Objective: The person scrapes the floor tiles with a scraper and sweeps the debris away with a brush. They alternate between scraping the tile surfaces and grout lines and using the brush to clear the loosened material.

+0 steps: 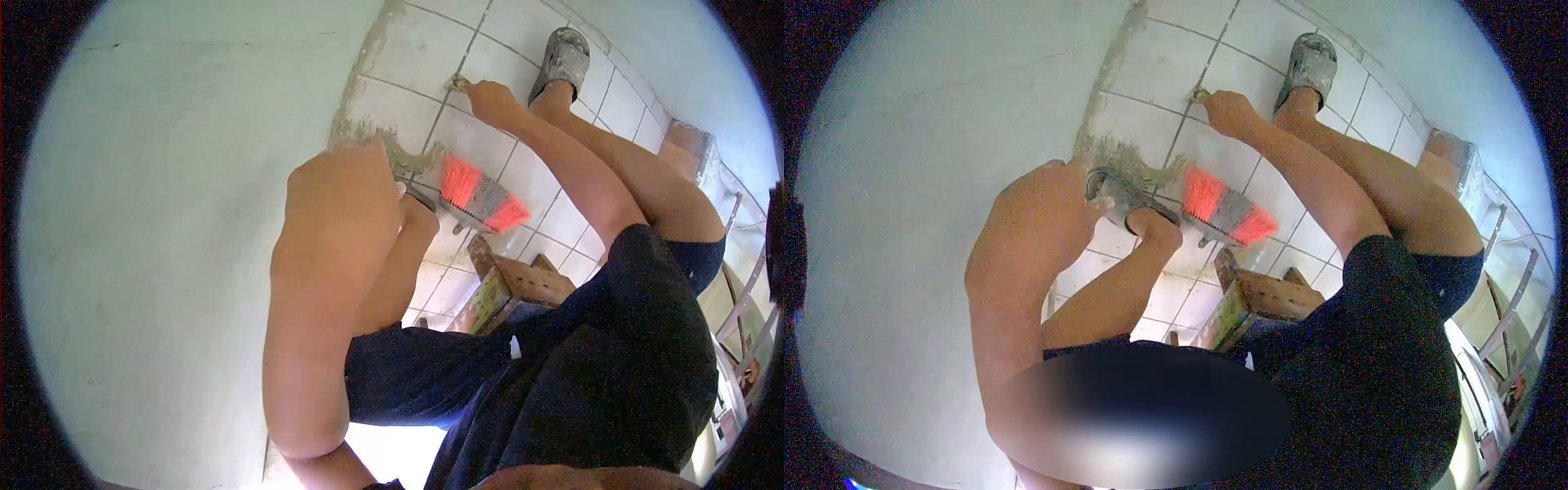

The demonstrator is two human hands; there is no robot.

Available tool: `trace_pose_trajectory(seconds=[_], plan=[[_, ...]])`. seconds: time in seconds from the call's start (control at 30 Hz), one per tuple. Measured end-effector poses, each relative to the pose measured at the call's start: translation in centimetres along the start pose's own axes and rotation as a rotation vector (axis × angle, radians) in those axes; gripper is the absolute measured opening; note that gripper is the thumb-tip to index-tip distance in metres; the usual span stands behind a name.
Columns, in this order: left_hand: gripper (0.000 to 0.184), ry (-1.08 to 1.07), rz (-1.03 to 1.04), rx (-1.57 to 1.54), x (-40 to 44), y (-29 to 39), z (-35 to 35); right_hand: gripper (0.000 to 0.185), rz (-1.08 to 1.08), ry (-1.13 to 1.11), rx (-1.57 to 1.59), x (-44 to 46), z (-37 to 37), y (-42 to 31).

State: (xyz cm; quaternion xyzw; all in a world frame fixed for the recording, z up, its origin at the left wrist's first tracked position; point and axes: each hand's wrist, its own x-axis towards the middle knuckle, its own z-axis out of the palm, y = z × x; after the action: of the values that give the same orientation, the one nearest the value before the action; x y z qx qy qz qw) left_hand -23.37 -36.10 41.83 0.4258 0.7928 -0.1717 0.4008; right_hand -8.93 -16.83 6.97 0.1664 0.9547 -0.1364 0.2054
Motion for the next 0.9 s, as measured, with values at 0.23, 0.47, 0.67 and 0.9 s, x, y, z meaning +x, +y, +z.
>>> trace_pose_trajectory(seconds=[0.23,0.47,0.67,0.9], plan=[[0.037,0.033,0.079,-0.014,0.9,-0.1,2.8,0.027,0.051,0.061,0.028,11.6,-1.5,-1.7],[0.038,0.029,0.039,-0.047,0.7,-0.1,0.7,0.04,0.039,0.077,0.077,3.6,0.8,0.1],[0.037,-0.023,0.058,0.057,2.9,0.1,2.0,0.023,0.14,-0.037,0.101,-6.0,3.7,0.6],[0.041,0.151,0.113,0.029,5.9,0.9,3.6,0.022,0.193,0.183,0.88,-8.0,7.6,-2.7]])
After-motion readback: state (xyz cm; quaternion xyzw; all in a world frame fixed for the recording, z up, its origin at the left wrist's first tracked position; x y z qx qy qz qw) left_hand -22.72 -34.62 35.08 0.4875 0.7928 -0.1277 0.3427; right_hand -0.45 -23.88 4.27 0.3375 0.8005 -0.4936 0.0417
